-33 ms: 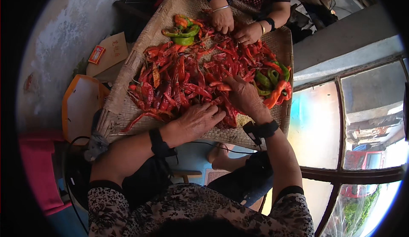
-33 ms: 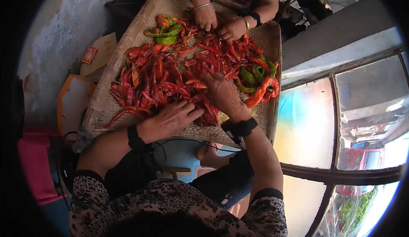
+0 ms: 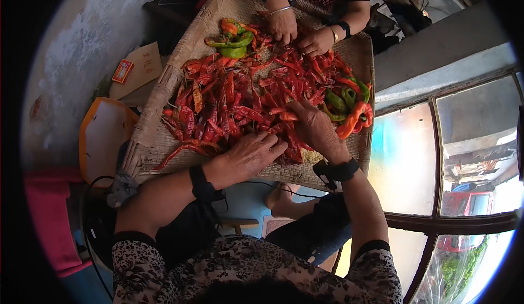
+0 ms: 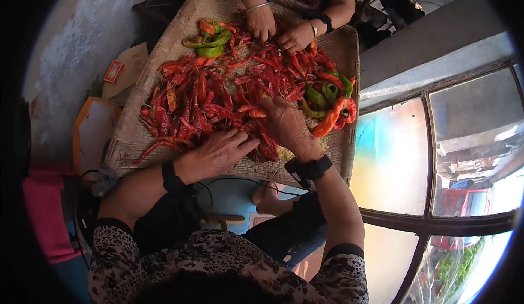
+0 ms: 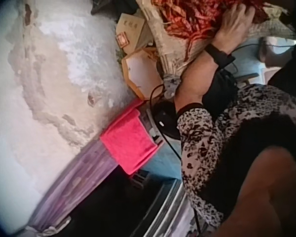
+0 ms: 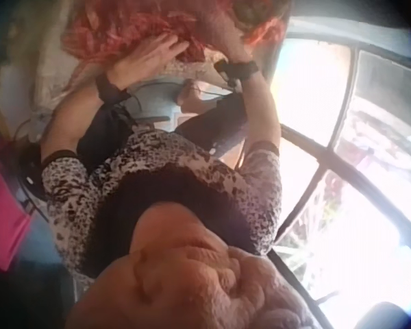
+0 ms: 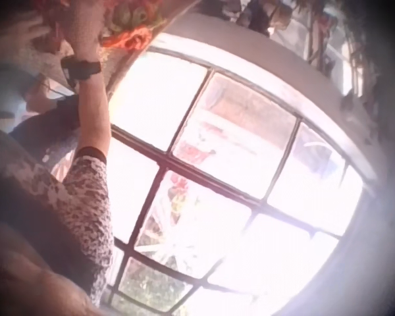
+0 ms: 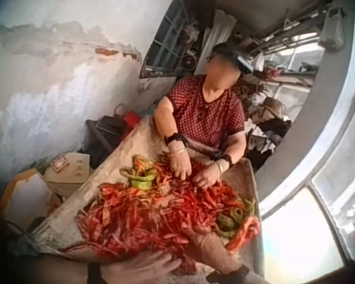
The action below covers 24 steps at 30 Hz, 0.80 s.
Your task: The person sorts through a pile of red and green peppers on a woven tray, picking up individual peppers to pull off the stems and break open the skins to release the seeds.
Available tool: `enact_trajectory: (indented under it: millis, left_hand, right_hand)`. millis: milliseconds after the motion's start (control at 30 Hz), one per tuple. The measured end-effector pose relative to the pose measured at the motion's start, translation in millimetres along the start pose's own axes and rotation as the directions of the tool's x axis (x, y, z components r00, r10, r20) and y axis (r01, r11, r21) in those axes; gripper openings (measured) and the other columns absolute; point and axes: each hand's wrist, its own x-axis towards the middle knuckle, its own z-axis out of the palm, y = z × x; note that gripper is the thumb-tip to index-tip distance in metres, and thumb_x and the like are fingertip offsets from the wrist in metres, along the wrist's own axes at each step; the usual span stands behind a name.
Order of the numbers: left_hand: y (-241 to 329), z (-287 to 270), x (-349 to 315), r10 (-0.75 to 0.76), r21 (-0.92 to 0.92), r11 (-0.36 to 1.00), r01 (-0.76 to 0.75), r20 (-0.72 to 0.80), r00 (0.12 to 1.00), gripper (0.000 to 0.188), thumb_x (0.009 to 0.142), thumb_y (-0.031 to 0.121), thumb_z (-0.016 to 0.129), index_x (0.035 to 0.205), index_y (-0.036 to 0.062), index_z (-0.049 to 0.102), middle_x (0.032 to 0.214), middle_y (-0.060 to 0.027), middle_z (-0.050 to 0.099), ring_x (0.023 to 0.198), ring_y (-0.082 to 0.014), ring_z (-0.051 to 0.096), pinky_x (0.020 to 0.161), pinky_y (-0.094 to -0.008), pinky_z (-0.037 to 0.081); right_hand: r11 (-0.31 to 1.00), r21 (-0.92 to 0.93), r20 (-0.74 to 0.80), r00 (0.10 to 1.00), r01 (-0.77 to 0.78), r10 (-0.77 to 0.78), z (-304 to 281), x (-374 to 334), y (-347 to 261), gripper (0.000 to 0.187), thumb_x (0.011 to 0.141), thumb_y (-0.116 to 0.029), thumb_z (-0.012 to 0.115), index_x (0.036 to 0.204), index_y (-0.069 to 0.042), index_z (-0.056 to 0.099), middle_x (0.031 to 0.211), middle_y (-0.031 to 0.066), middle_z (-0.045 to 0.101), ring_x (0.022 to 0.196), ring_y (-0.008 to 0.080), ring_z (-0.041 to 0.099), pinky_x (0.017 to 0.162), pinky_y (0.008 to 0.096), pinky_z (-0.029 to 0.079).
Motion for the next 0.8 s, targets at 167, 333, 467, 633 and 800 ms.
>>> enact_trajectory:
  millis: [167,333,467,633,800]
  left_hand:
    - [6,-3,0,0.026,0.069,0.997,-0.030,0.048,0.998,0.049,0.075,0.002,0.060,0.123,0.0018,0.051,0.106,-0.0149,0.051,0.096,-0.0280,0.054,0.075,-0.0373,0.051]
    - [9,-1,4,0.059,0.102,0.993,-0.060,0.019,0.998,0.049,0.074,0.000,0.060,0.122,0.0007,0.052,0.106,-0.0134,0.050,0.095,-0.0262,0.054,0.075,-0.0360,0.052]
    - [11,-8,6,0.077,0.070,0.994,-0.081,0.051,0.996,0.052,0.071,-0.005,0.061,0.123,0.0008,0.053,0.109,-0.0119,0.048,0.097,-0.0255,0.053,0.075,-0.0365,0.051]
    - [9,-5,10,0.080,0.058,0.995,-0.082,0.037,0.996,0.046,0.073,-0.006,0.061,0.118,0.0008,0.055,0.112,-0.0125,0.049,0.100,-0.0265,0.053,0.079,-0.0380,0.053]
    - [5,0,4,0.087,0.034,0.996,-0.088,0.037,0.996,0.041,0.075,-0.005,0.061,0.115,0.0004,0.056,0.114,-0.0133,0.049,0.101,-0.0272,0.053,0.079,-0.0380,0.053]
  right_hand:
    - [0.953,0.285,-0.033,0.993,-0.100,0.114,4,-39,-3,0.050,0.081,-0.007,0.066,0.128,-0.006,0.048,0.107,0.0213,0.059,0.089,0.0395,0.062,0.072,0.0426,0.053]
    - [0.965,0.164,0.008,0.979,-0.203,0.204,1,-42,4,0.036,0.083,-0.013,0.066,0.116,-0.003,0.057,0.099,0.0172,0.063,0.084,0.0353,0.064,0.067,0.0397,0.052]
    - [0.954,0.243,-0.129,0.969,-0.173,0.209,1,-44,12,0.023,0.085,-0.012,0.063,0.105,-0.001,0.061,0.089,0.0159,0.063,0.077,0.0346,0.063,0.065,0.0397,0.050]
    - [0.965,0.224,-0.280,0.940,-0.133,0.194,-3,-43,6,0.017,0.087,-0.016,0.061,0.098,-0.004,0.062,0.080,0.0154,0.061,0.072,0.0350,0.062,0.060,0.0412,0.050]
    - [0.878,0.444,-0.165,0.946,-0.180,0.277,-10,-42,8,0.016,0.087,-0.015,0.061,0.091,0.000,0.064,0.074,0.0148,0.062,0.069,0.0307,0.063,0.061,0.0376,0.050]
